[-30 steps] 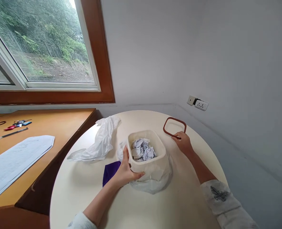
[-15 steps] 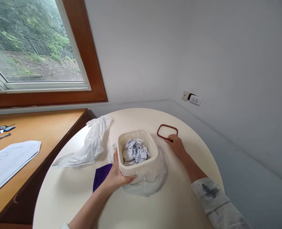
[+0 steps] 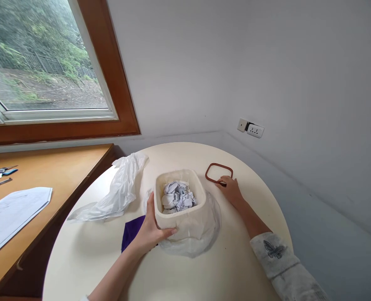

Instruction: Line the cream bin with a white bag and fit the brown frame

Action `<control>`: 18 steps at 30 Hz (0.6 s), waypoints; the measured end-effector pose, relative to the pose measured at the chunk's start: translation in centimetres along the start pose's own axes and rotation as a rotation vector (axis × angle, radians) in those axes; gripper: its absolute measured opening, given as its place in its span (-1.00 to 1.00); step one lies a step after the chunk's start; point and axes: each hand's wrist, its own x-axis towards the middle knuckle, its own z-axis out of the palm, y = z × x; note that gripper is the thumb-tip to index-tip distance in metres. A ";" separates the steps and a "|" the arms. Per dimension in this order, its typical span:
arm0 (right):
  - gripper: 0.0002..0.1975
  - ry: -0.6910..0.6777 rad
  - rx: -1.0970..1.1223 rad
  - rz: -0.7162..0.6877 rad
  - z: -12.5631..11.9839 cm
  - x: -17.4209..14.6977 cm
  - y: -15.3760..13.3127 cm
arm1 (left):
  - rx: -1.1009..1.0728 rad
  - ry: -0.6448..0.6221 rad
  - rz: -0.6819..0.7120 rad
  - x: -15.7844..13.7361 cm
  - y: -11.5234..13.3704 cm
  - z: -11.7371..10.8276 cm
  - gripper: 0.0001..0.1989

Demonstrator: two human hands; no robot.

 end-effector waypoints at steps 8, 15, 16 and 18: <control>-0.79 0.222 0.029 -0.136 -0.5 -0.8 -1.9 | 0.070 0.064 0.107 0.4 0.2 -0.9 0.10; -0.75 -0.086 -0.013 -0.135 -0.8 -3.9 -5.8 | 0.286 0.388 0.074 1.4 -0.4 -2.0 -0.56; -0.77 -0.144 -0.044 -0.123 -0.7 -4.3 -6.1 | 0.390 0.402 0.020 1.5 -0.5 -2.1 -0.59; -0.81 -0.199 -0.060 -0.109 -0.4 -4.7 -6.4 | 0.598 0.362 -0.062 1.6 -0.9 -2.4 -0.57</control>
